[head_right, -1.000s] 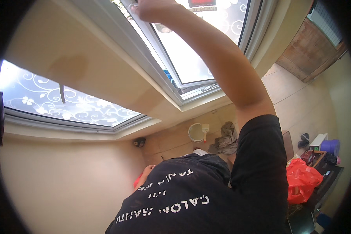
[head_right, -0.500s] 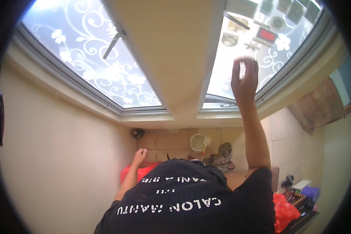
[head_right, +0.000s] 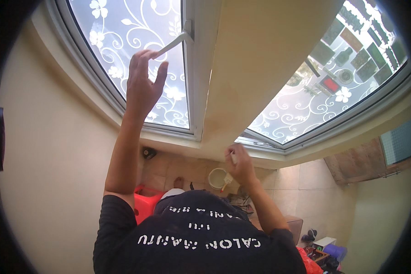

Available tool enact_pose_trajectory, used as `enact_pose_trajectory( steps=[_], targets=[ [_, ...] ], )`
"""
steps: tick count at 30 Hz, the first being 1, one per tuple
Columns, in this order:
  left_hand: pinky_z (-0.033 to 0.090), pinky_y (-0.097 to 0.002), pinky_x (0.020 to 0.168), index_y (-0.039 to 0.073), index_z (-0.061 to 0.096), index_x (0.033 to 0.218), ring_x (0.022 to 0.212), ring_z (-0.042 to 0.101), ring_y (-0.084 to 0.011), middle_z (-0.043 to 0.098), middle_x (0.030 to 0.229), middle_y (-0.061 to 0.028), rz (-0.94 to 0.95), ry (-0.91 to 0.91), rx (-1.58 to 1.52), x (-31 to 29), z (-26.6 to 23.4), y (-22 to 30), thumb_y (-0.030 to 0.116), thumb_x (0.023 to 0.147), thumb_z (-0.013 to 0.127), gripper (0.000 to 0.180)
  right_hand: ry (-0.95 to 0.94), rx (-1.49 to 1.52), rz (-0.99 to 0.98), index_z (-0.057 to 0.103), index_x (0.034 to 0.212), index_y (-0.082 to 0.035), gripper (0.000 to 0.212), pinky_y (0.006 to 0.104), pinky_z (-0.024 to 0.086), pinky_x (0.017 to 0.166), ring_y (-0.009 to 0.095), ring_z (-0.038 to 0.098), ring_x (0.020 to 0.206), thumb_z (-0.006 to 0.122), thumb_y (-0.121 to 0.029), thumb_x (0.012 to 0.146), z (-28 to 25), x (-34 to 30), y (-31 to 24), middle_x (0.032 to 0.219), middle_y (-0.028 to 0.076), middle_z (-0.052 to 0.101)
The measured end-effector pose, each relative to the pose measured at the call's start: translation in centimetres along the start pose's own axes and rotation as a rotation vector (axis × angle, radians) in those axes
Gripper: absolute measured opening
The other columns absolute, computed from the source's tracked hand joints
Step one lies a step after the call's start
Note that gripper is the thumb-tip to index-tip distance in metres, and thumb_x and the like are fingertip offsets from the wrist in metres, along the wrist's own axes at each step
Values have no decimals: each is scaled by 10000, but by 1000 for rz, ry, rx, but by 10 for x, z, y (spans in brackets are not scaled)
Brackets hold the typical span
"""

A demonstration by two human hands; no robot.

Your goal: The person prepares a wall surface by wiping it with a cloth and then applies paint to the wall around a window frame using a brush and a small container of paint.

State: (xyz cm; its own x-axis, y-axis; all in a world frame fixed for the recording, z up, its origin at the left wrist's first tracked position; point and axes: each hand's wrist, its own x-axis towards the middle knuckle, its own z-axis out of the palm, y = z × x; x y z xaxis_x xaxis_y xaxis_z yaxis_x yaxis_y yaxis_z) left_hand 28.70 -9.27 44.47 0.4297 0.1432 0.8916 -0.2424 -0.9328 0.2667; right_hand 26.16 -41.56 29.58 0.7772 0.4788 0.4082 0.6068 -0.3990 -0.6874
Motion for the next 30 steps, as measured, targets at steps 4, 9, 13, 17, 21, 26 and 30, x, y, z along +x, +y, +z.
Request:
enact_pose_trajectory(
  steps=[4,9,13,17,21,26,30],
  targets=[
    [522,-407,785,37,549,1113,949,640,-280,619,1068,-155,-22,-108,-36,30,17,-11,279,929,646,319,-99,35,149,571,931,-10,116,390,486,728,333,605,829,619,-113,913,28,-13,-12,885,155,592],
    [518,-407,580,49,532,1068,614,663,-282,676,751,-113,-20,-246,-156,51,39,-19,376,951,602,355,-144,-46,186,571,919,-11,140,406,477,726,348,590,824,611,-145,922,50,-15,-19,870,153,583],
    [506,-393,485,55,497,1001,554,650,-313,669,685,-101,91,-157,-133,55,62,-34,384,951,592,346,-146,-85,181,570,910,-11,143,412,467,721,349,582,821,601,-149,930,62,-5,-19,862,150,576],
    [481,-385,427,83,478,978,503,625,-277,647,651,-93,143,-262,-135,61,58,-38,365,959,578,300,-153,-51,244,564,900,-8,157,410,461,721,351,576,824,600,-156,936,81,4,-24,864,154,575],
    [483,-321,389,30,481,960,445,604,-195,603,605,-96,207,-543,-240,79,37,-50,308,1020,486,284,-231,-34,301,566,900,-8,165,402,458,724,343,575,827,596,-165,940,100,14,-29,867,143,579],
    [501,-324,405,-24,512,1118,474,623,-191,611,630,-102,260,-473,-174,71,47,-56,261,1019,478,303,-306,-23,302,570,908,-10,162,396,458,722,336,579,826,594,-166,944,116,28,-31,866,138,581],
    [456,-379,426,105,505,880,500,614,-271,603,591,-73,134,-91,-154,44,74,-52,372,905,631,297,-325,-9,289,574,912,-10,156,395,459,710,332,580,807,595,-161,945,127,35,-32,860,139,575]
  ],
)
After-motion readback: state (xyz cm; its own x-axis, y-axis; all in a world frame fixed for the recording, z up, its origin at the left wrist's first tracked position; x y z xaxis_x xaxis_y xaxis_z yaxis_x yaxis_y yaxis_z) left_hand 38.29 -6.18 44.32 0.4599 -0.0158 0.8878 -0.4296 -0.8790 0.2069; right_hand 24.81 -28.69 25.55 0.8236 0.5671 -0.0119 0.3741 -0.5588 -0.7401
